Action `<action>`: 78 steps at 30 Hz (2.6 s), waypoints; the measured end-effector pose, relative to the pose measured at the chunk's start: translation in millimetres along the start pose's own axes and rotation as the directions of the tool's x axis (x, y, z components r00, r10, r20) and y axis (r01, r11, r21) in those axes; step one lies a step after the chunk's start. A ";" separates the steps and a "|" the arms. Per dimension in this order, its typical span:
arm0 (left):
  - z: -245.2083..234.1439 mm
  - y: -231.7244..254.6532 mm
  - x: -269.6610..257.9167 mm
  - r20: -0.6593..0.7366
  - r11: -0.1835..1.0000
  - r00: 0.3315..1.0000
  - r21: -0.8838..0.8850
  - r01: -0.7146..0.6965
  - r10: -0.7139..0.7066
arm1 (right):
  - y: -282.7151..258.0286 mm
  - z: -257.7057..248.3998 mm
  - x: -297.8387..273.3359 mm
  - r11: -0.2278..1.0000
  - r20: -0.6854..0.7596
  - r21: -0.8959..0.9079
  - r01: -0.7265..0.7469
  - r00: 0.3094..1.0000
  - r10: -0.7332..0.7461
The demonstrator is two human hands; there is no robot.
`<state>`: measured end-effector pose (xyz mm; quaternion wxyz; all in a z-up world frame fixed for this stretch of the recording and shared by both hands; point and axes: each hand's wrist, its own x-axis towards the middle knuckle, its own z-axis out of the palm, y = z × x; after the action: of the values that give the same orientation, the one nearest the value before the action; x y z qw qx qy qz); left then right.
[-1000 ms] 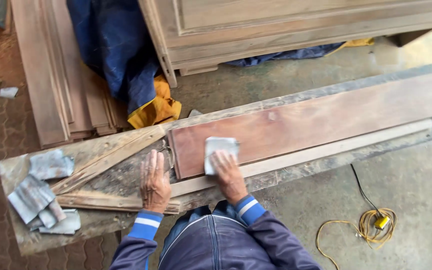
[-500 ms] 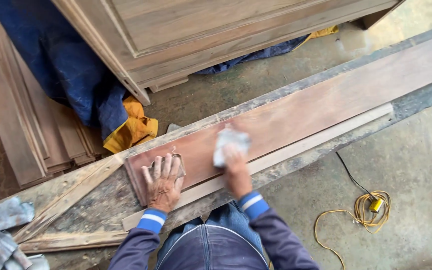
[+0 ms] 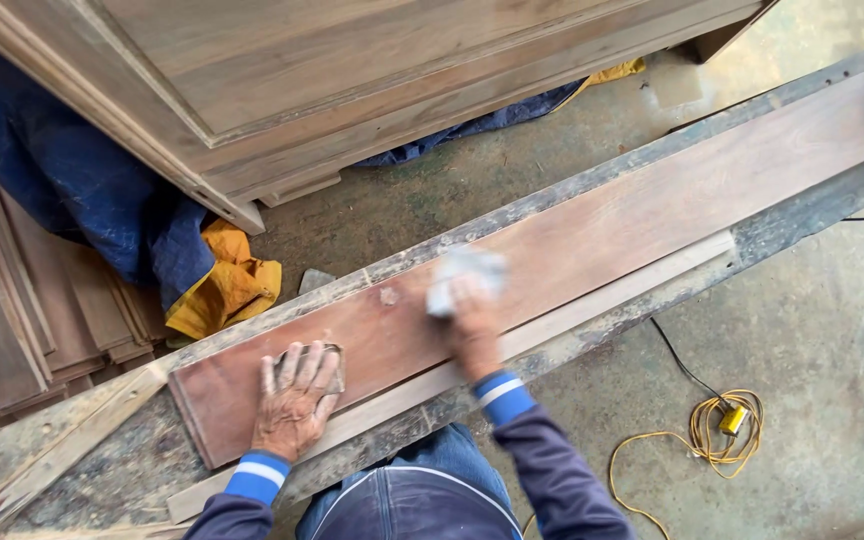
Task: The recorder is sanding a long wooden plank using both manual sandpaper and an electric orbital sander.
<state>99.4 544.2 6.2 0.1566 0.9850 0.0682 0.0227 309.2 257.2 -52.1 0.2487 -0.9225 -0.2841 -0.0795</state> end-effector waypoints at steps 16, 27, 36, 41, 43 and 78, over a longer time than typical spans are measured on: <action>4.1 26.6 37.4 0.067 0.994 0.991 0.009 -0.113 0.112 | 48.7 3.5 61.8 0.998 -0.021 -0.058 0.021 1.000 -0.022; 3.4 23.2 35.9 0.060 0.989 0.988 0.018 -0.144 0.143 | 159.2 -73.7 34.5 0.969 -0.115 -0.062 -0.239 0.966 0.231; 15.9 18.6 36.6 -0.060 0.992 0.992 -0.052 -0.113 0.110 | -124.2 -32.1 -47.7 0.986 0.113 0.160 0.050 0.991 -0.069; -1.1 29.8 47.1 -0.279 0.951 0.959 -0.283 -0.122 0.040 | -145.0 -58.2 -43.7 0.920 0.254 0.320 0.226 0.915 -0.313; -11.6 38.3 53.1 -0.358 0.969 0.905 0.005 -0.247 0.232 | -142.7 -94.1 -35.4 0.912 0.127 0.409 0.021 0.989 -0.080; 84.4 211.9 158.7 -0.143 0.993 0.987 0.080 0.083 -0.070 | 348.0 -165.3 73.3 0.943 -0.078 -0.150 -0.297 0.955 0.288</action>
<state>289.0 341.3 -4.2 0.1096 0.9835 0.1177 0.0828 565.0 -39.3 -32.2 0.1906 -0.9689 -0.1299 -0.0896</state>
